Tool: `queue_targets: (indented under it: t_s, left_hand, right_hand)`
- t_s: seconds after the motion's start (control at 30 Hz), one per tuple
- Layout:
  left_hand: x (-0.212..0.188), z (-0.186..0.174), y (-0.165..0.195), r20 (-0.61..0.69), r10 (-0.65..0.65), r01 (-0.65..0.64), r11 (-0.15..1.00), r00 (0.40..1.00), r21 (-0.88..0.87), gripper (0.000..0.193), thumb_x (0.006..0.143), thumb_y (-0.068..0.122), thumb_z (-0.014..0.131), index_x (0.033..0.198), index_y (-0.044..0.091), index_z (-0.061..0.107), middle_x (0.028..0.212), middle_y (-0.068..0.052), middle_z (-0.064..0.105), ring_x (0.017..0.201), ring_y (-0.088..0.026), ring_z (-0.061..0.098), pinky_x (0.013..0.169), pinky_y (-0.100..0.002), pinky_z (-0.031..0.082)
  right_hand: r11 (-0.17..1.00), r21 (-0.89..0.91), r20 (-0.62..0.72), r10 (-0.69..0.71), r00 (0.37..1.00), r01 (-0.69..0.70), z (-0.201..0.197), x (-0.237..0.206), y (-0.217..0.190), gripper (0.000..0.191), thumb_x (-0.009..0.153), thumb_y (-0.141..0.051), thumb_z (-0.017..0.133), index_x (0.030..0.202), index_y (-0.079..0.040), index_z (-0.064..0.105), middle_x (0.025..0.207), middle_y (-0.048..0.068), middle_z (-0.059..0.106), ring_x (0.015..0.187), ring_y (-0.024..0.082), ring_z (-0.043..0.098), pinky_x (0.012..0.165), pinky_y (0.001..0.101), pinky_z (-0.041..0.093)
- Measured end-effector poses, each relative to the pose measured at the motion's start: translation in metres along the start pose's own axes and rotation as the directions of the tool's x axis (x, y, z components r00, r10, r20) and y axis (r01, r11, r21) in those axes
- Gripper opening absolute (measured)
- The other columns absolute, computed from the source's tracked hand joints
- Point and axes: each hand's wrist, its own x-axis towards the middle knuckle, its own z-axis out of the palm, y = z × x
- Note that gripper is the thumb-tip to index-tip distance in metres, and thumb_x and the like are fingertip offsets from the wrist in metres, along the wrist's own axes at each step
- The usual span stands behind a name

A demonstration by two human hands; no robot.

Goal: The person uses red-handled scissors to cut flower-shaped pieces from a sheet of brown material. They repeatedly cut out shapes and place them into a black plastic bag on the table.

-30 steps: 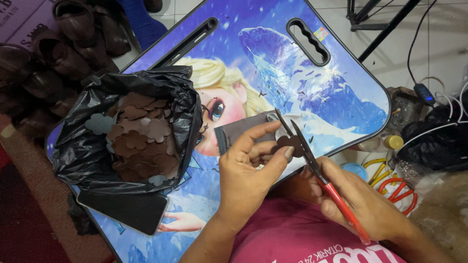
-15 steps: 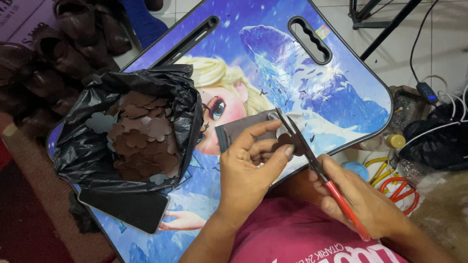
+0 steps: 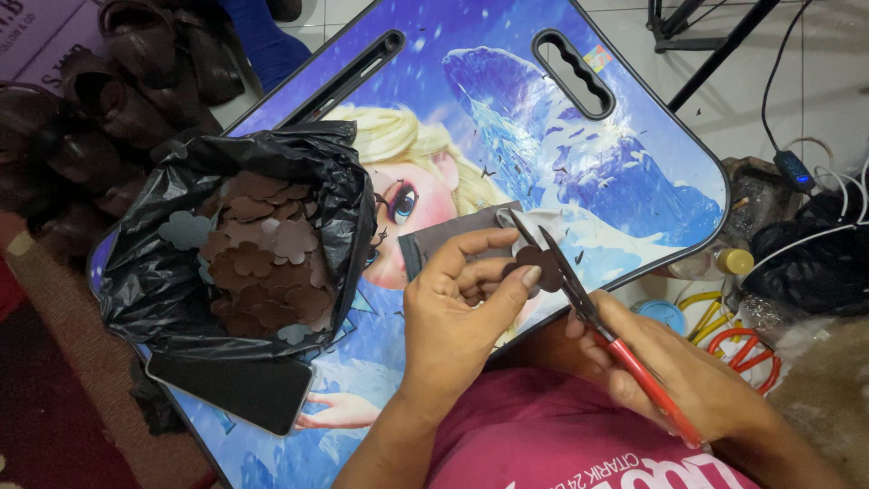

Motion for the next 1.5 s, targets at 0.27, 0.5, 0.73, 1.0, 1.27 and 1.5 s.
queue_targets:
  t_s: [0.27,0.5,0.73,1.0,1.27,1.5]
  left_hand:
    - [0.0,0.0,-0.001,-0.012,0.021,-0.02,0.999,1.0,0.042,0.036,0.091,0.001,0.076,0.125,-0.003,0.065,0.095,-0.012,0.078,0.081,-0.007,0.07,0.066,-0.019,0.053]
    - [0.001,-0.001,-0.002,-0.006,0.023,-0.023,0.999,1.0,0.023,0.037,0.091,0.001,0.075,0.126,-0.003,0.064,0.099,-0.013,0.078,0.086,-0.009,0.071,0.072,-0.02,0.055]
    - [0.002,-0.003,-0.001,-0.003,0.015,-0.015,0.999,1.0,0.031,0.035,0.09,0.001,0.076,0.122,-0.002,0.063,0.099,-0.013,0.078,0.086,-0.01,0.072,0.075,-0.021,0.057]
    - [0.006,-0.006,0.0,-0.008,-0.01,0.011,0.997,1.0,0.072,0.03,0.09,0.0,0.076,0.118,-0.002,0.065,0.097,-0.013,0.078,0.083,-0.009,0.071,0.072,-0.02,0.056]
    - [0.008,-0.006,-0.006,-0.015,0.026,-0.026,0.999,1.0,0.045,0.027,0.092,-0.001,0.075,0.116,-0.004,0.064,0.097,-0.011,0.077,0.085,-0.01,0.072,0.074,-0.021,0.057]
    - [0.009,-0.004,-0.005,-0.006,-0.005,0.005,1.0,1.0,0.02,0.03,0.09,-0.001,0.075,0.118,-0.004,0.064,0.097,-0.011,0.076,0.085,-0.01,0.072,0.077,-0.023,0.059]
  right_hand:
    - [0.997,0.012,0.034,0.08,0.996,-0.08,0.0,0.001,0.002,0.062,0.084,-0.024,0.064,0.137,0.0,0.042,0.114,0.013,0.059,0.099,0.025,0.063,0.086,0.0365,0.052]
    - [0.994,-0.057,-0.022,0.089,0.996,-0.09,0.003,0.0,0.003,0.066,0.085,-0.028,0.065,0.138,0.001,0.041,0.115,0.013,0.062,0.103,0.026,0.063,0.089,0.0373,0.052]
    - [0.983,-0.131,-0.006,0.132,0.991,-0.131,-0.005,0.006,-0.008,0.062,0.079,-0.039,0.068,0.129,-0.006,0.052,0.101,0.01,0.064,0.093,0.026,0.063,0.078,0.0373,0.054]
    - [0.969,-0.156,0.024,0.197,0.98,-0.191,-0.01,0.012,-0.017,0.05,0.074,-0.033,0.075,0.112,-0.008,0.054,0.09,0.011,0.064,0.086,0.03,0.063,0.072,0.0392,0.052]
    - [0.955,-0.15,0.053,0.268,0.962,-0.258,-0.011,0.011,-0.011,0.056,0.076,-0.035,0.073,0.119,-0.005,0.053,0.097,0.012,0.065,0.09,0.027,0.064,0.077,0.0378,0.053]
    - [0.986,-0.025,0.042,0.164,0.986,-0.163,-0.007,0.006,-0.008,0.07,0.082,-0.047,0.064,0.134,-0.004,0.05,0.111,0.01,0.062,0.096,0.023,0.065,0.083,0.0363,0.053]
